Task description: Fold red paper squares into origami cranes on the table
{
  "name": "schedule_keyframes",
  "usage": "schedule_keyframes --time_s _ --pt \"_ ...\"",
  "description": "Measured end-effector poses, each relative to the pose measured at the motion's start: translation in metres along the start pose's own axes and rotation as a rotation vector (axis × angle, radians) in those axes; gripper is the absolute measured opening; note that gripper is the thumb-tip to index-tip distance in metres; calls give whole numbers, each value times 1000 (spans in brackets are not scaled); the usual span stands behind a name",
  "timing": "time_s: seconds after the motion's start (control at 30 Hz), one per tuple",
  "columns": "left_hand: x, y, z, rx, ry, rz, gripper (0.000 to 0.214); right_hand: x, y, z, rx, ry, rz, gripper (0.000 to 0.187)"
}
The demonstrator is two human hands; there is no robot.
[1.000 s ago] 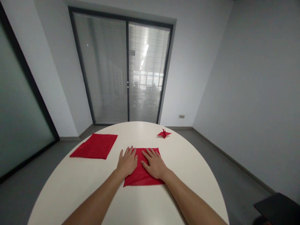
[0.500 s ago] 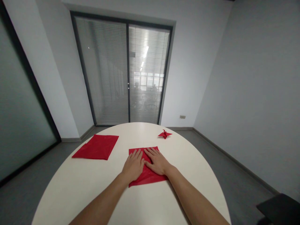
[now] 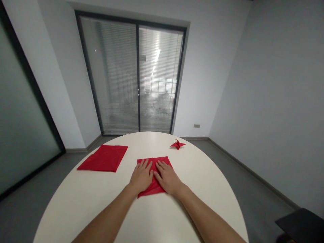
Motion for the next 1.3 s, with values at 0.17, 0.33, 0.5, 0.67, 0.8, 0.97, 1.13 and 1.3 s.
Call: schedule_keyframes --time_s 0.17,0.33,0.5,0.67,0.8,0.97,1.13,1.3 --pt "-14 10 2 -61 -121 68 50 14 6 2 38 71 34 71" --pt "-13 -14 -2 41 -74 -73 54 14 3 3 45 85 38 69" --pt "0 -14 -6 27 72 -46 55 15 -3 3 30 135 10 69" --pt "3 2 -5 -64 96 -12 61 10 -32 2 115 148 -10 73" --pt "4 10 -5 -108 93 5 65 0 -47 1 166 96 -25 79" --pt "1 7 -5 -73 47 28 64 -7 -27 2 -36 47 -3 74" --pt "2 12 -3 8 106 5 60 2 -16 -1 -126 139 66 74" --pt "-11 36 -1 -64 69 56 56 3 -20 0 -96 136 64 76"
Point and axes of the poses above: each hand's wrist, its own z-axis towards the middle knuckle, its own x-axis out of the palm, y = z × x, the point moved 8 cm from there along z, towards the middle knuckle, and after that the axes turned 1 degree about x, right-handed, at the moved point
